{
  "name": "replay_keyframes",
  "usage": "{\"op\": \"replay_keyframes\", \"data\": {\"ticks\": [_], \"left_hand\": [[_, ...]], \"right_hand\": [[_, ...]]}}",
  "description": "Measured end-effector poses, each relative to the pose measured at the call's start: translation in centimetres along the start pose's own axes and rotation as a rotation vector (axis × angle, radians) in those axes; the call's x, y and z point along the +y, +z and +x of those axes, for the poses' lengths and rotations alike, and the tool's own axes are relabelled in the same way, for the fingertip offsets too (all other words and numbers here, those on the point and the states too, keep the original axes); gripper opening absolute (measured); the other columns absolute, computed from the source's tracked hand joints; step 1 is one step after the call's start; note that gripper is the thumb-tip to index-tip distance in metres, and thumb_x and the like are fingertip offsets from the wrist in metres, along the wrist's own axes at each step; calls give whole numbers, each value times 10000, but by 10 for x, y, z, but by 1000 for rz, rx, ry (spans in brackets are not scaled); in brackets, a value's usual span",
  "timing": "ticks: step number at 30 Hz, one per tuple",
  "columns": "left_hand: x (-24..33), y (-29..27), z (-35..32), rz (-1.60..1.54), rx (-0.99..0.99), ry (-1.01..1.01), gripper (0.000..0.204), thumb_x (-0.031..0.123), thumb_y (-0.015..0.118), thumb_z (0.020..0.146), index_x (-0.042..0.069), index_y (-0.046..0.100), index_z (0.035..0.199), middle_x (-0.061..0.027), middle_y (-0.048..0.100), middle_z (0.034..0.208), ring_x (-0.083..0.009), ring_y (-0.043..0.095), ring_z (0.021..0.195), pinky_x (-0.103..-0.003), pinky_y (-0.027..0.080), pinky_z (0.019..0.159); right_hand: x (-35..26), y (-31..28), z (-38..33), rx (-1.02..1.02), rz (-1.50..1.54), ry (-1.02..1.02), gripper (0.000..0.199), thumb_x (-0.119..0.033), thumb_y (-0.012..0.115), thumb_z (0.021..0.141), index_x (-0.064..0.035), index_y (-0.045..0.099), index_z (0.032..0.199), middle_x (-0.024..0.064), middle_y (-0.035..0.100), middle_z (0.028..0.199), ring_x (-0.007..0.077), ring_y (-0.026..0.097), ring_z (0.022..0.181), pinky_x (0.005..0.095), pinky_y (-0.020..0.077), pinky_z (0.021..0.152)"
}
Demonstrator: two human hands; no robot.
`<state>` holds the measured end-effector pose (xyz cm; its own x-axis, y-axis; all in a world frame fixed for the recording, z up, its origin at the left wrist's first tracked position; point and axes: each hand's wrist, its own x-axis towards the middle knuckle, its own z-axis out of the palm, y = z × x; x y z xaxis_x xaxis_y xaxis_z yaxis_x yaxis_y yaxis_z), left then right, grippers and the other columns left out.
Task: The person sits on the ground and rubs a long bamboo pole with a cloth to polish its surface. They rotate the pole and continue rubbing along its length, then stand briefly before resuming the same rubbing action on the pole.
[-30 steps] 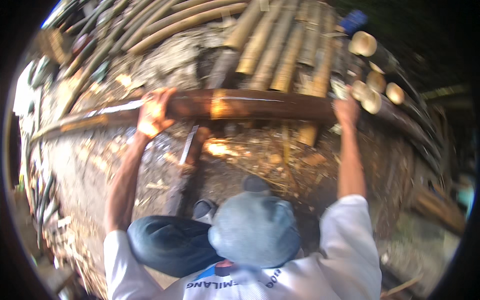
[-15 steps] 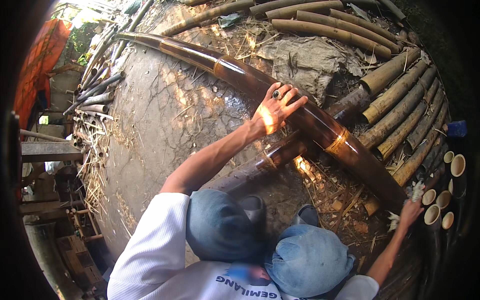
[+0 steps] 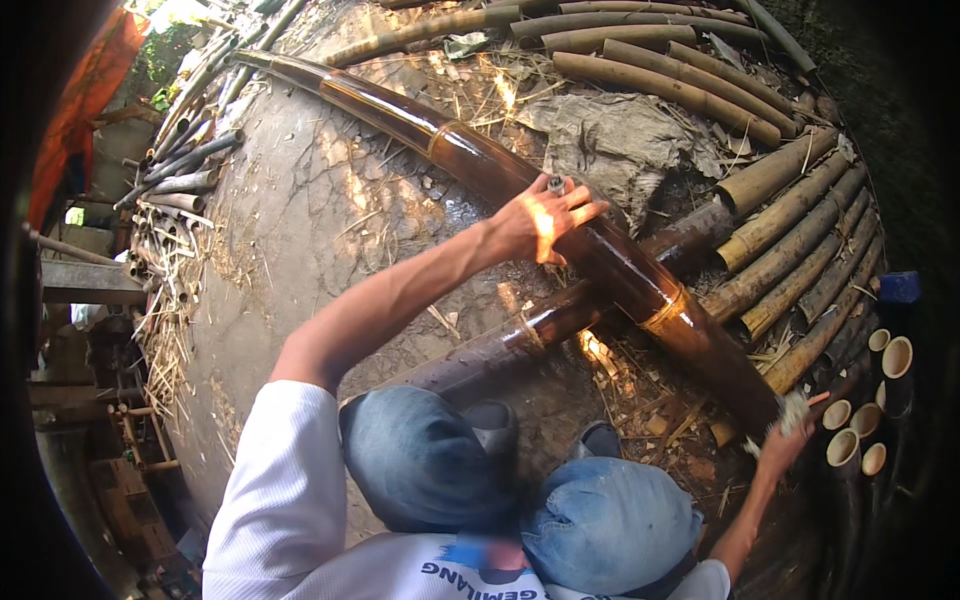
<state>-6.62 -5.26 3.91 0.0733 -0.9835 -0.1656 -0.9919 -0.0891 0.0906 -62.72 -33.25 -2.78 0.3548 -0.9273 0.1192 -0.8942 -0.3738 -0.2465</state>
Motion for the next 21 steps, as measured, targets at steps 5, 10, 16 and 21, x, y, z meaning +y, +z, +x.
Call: {"op": "replay_keyframes", "data": {"ticks": [5,10,16,21], "left_hand": [[-7,3,26,60,-153,93,1147,535,905,568,133,381,1507,-139,513,1376,-327,539,1285,-518,310,1125],[1,15,-2,96,46,93,1089,474,897,572,119,418,1482,-123,540,1341,-325,532,1286,-535,353,1103],[8,25,-24,65,131,88,1031,390,890,589,117,434,1472,-125,517,1395,-297,477,1353,-554,342,1130],[16,29,-30,96,228,76,1051,355,879,584,111,403,1489,-131,519,1396,-304,472,1352,-549,351,1134]], "right_hand": [[52,-26,0,-105,-324,-256,438,-55,551,955,1,567,1389,250,535,1446,402,455,1377,554,242,1208],[-129,47,2,-97,210,-92,341,-218,631,947,107,684,1037,335,665,1086,510,629,1005,519,501,881],[-129,-2,-22,-176,89,-276,356,-50,605,775,31,695,1110,245,704,1100,464,630,1085,498,463,1032],[-41,-38,-46,33,-32,-205,327,-66,550,927,-11,692,1217,224,686,1179,394,618,1169,476,461,1000]]}}
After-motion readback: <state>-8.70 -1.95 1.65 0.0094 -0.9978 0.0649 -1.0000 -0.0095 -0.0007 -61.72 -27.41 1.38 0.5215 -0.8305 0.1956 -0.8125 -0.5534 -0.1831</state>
